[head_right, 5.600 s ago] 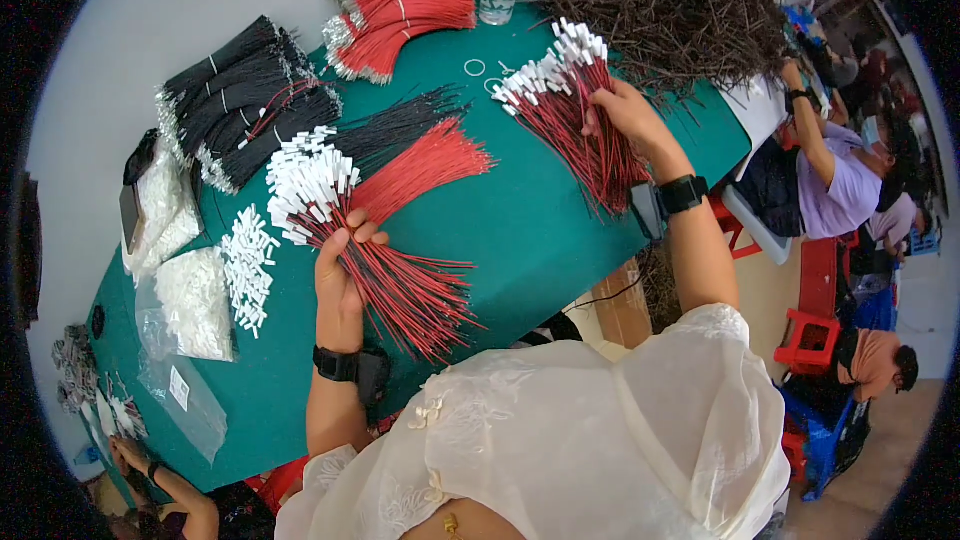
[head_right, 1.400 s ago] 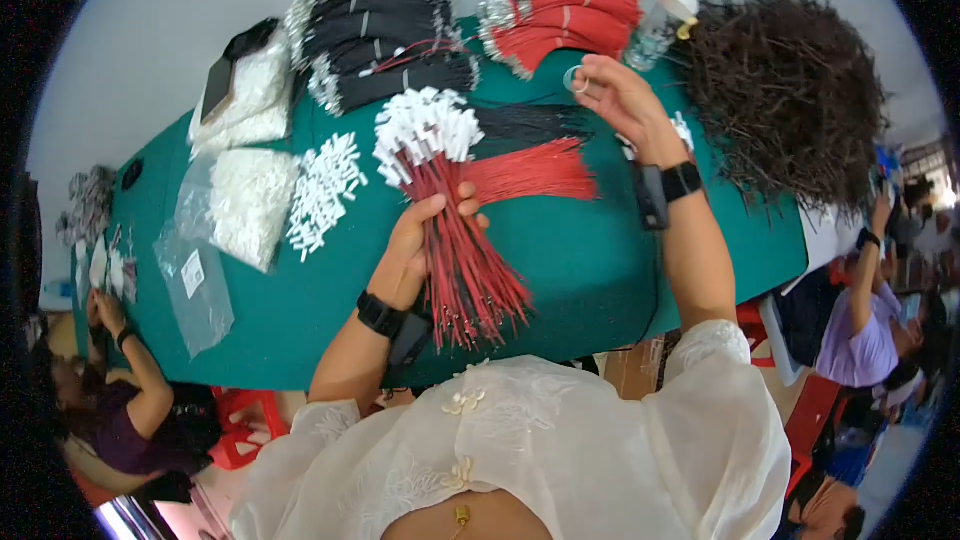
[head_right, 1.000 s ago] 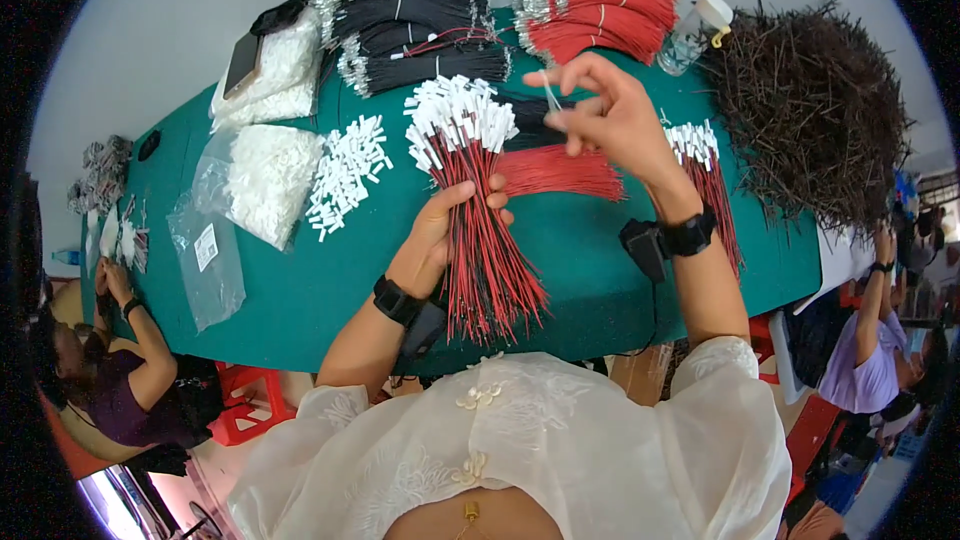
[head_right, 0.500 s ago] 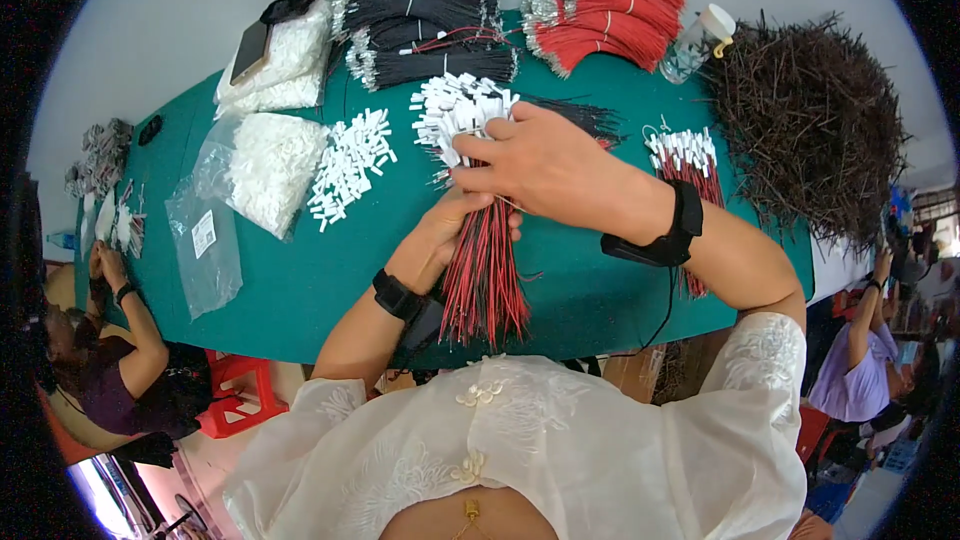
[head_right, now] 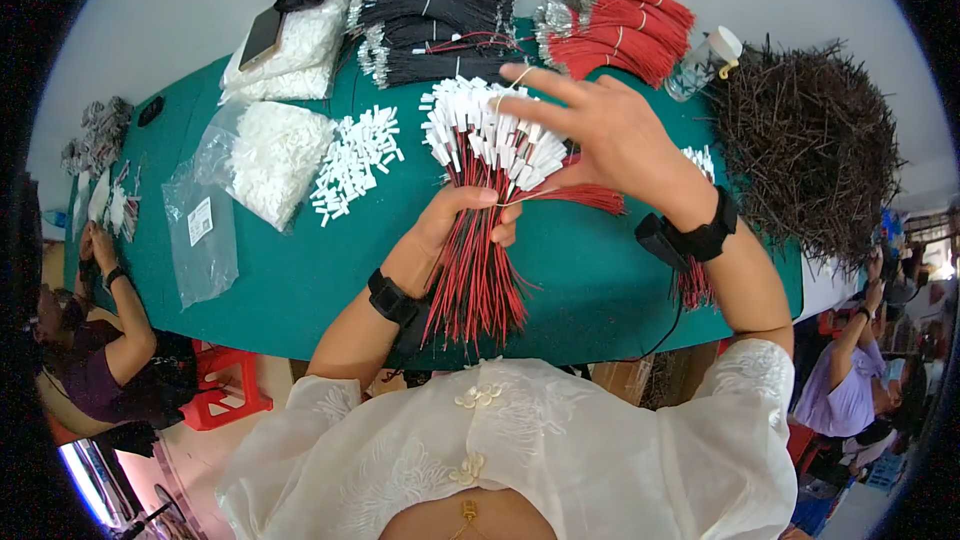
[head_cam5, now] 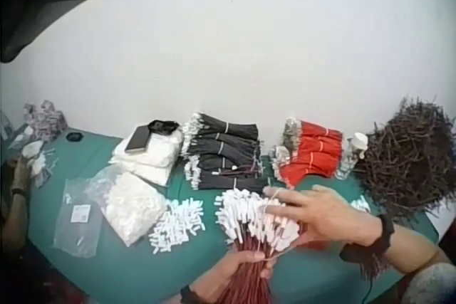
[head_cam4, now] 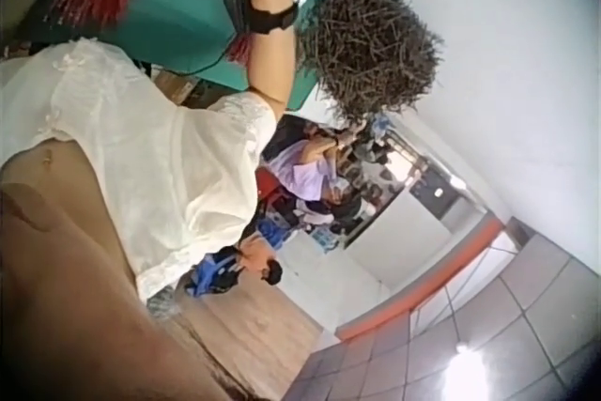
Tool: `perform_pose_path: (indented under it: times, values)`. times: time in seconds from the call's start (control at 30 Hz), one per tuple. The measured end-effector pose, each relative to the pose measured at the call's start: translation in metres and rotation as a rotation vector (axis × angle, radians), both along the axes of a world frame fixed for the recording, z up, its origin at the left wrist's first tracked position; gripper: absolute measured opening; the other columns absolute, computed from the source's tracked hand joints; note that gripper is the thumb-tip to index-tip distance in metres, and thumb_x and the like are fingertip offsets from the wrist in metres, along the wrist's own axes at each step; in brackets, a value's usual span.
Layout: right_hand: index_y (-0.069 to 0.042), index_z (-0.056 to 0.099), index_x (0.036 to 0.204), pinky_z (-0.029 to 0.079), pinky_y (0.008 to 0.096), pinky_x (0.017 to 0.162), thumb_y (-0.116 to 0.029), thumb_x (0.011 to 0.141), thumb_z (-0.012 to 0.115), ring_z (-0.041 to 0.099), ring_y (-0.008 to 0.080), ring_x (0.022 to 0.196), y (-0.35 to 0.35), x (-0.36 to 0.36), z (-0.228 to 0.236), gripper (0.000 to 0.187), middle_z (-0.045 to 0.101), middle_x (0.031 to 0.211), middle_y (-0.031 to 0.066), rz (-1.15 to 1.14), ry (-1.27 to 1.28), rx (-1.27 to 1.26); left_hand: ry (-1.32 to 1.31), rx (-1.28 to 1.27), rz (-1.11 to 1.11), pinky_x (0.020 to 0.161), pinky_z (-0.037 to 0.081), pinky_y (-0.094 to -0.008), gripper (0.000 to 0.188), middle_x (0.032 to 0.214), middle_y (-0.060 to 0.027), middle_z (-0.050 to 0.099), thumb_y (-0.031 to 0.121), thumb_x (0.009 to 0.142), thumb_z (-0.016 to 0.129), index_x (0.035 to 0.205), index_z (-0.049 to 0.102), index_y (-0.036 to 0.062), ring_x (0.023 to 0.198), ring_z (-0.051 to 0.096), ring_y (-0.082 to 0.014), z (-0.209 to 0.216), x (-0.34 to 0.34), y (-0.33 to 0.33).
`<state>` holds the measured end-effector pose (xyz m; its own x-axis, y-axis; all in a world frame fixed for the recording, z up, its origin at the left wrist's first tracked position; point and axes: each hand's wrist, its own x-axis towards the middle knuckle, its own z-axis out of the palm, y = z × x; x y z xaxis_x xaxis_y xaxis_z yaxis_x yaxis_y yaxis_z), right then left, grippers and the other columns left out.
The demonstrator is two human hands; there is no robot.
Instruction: The person picks up a red wire and a white connector, fits them together by hand, and repeats this process several times. They then gather the assembled wires into a bundle and secure them with a rubber band.
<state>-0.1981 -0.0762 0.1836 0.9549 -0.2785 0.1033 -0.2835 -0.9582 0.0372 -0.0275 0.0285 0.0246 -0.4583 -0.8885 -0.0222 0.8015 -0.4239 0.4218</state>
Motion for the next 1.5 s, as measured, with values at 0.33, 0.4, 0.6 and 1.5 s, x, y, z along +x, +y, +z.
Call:
perform_pose_path:
  times: [0.33,0.4,0.6,1.5]
  values:
    - [-0.015,0.050,0.137,0.041,0.0410,0.103,-0.024,0.064,0.082,0.049,0.0319,0.128,-0.030,0.011,-0.011,0.080,0.041,0.148,0.0112,0.210,-0.197,0.546,0.073,-0.072,-0.146,0.059,0.044,-0.0307,0.038,0.073,-0.0087,0.057,0.022,0.081,0.063,0.112,0.054,0.0033,0.054,0.052,-0.0166,0.016,-0.003,0.013]
    - [-0.015,0.049,0.138,0.042,0.0410,0.102,-0.025,0.066,0.081,0.048,0.0308,0.129,-0.036,0.012,-0.004,0.079,0.041,0.149,0.0113,0.251,-0.164,0.572,0.081,-0.077,-0.149,0.058,0.044,-0.0307,0.039,0.073,-0.0091,0.057,0.021,0.080,0.064,0.113,0.054,0.0031,0.054,0.052,-0.0168,0.020,-0.002,0.017]
    - [-0.011,0.048,0.139,0.045,0.0378,0.098,-0.014,0.079,0.067,0.049,0.0251,0.127,-0.056,-0.004,0.009,0.063,0.044,0.146,0.0096,0.109,0.026,0.942,0.065,-0.096,-0.171,0.055,0.044,-0.0312,0.043,0.072,-0.0115,0.057,0.018,0.076,0.068,0.113,0.054,0.0019,0.053,0.052,-0.0180,0.031,-0.001,0.025]
    - [0.000,0.064,0.119,0.035,0.0434,0.108,-0.035,0.102,0.040,0.048,0.0345,0.128,-0.052,0.070,0.004,0.046,0.055,0.134,0.0179,0.527,0.123,1.062,-0.099,-0.151,-0.206,0.053,0.048,-0.0288,0.031,0.073,-0.0124,0.061,0.016,0.077,0.068,0.101,0.059,-0.0024,0.056,0.059,-0.0186,0.036,-0.008,0.021]
